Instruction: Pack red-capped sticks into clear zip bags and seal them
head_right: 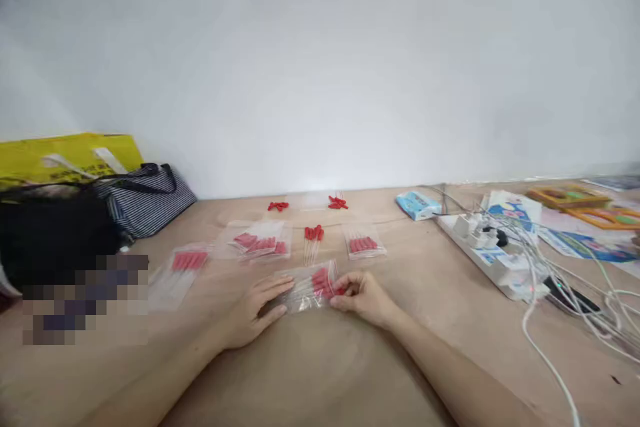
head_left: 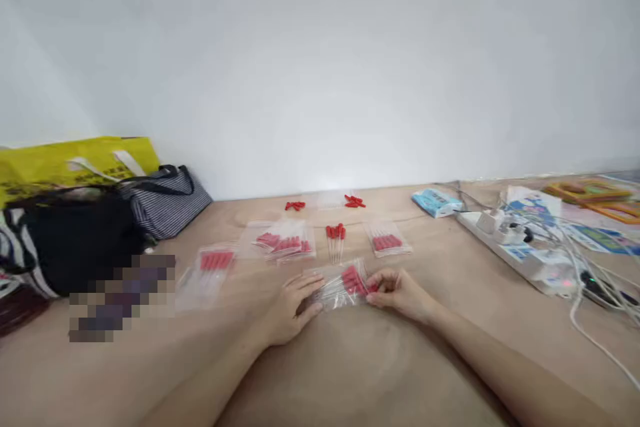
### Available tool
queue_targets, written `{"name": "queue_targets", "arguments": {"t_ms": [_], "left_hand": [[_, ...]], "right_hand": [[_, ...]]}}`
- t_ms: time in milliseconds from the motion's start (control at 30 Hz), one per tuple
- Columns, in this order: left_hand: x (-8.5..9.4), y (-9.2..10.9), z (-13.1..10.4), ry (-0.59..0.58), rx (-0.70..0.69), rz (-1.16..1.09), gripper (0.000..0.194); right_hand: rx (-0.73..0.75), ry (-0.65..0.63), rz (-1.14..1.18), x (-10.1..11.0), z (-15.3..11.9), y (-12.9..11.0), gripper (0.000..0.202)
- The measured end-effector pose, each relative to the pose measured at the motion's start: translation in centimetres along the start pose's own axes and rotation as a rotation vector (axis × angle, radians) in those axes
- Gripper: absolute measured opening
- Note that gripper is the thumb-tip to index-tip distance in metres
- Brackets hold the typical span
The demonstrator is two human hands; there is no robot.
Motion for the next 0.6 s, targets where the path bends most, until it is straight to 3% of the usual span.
{"name": "queue_targets", "arguments": {"t_ms": [367, 600], "left_hand": [[0.62, 0.67, -0.01, -0.005, 0.031, -0.052, 0.046], [1.01, 0.87, -0.22, -0.024, 0.05, -0.093, 0.047]], "right_hand": [[0.045, 0.146, -0.161, 0.28, 0.37, 0.62, 0.017], [0.0, 0.182, -0.169, 0.52, 0.08, 0.25, 0.022]]}}
Point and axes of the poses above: each hand's wrist, its own z-axis towards the middle knuckle, its own x-axis out of the back of the hand, y = z × x, the point moved 4 cm from there along z, towards the middle knuckle, and after that the axes turned 13 degrees about -z, right-handed, at the moved point
